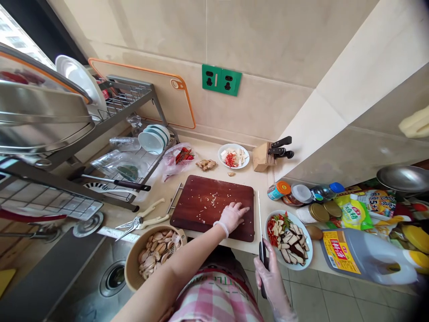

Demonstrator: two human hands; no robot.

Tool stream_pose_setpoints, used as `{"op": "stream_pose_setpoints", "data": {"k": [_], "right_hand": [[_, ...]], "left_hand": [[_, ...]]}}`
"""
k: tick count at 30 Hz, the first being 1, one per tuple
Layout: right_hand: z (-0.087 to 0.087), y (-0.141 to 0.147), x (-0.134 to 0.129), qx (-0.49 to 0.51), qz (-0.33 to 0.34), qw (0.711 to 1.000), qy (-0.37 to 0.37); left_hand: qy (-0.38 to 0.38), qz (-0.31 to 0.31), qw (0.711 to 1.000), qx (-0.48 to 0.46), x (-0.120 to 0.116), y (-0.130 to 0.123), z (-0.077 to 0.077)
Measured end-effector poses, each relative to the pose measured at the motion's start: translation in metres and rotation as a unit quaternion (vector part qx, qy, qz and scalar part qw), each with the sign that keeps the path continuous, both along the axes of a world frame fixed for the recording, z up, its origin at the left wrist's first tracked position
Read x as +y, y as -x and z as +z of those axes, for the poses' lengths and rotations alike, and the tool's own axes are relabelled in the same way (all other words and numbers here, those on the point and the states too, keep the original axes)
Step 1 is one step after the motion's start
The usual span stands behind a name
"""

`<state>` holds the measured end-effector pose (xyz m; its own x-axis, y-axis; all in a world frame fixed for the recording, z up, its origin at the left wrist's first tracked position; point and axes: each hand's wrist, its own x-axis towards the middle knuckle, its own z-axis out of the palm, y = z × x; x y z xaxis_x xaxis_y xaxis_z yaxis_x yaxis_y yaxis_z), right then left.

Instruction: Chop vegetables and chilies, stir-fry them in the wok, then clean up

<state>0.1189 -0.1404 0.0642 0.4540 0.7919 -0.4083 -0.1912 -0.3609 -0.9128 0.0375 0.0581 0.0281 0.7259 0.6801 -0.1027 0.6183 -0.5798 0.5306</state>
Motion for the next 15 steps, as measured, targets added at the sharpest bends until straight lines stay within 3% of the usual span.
{"op": "stream_pose_setpoints", "data": {"k": [3,6,10,15], "right_hand": [[-0.008,0.004,-0.007,0.022,0.014,0.999,0.022],[-0.022,0.014,-0.004,0.017,0.018,0.999,0.041],[-0.036,0.043,0.017,0.009,0.033,0.998,0.048],[-0.034,0.097,0.066,0.026,0.133,0.991,0.018]], "left_hand": [[0.073,0.033,0.997,-0.023,0.001,-0.009,-0.002],[0.098,0.108,0.988,-0.059,0.006,0.004,0.002],[0.137,0.246,0.947,-0.153,0.018,0.055,0.019],[0.192,0.371,0.867,-0.271,0.022,0.138,0.053]]}}
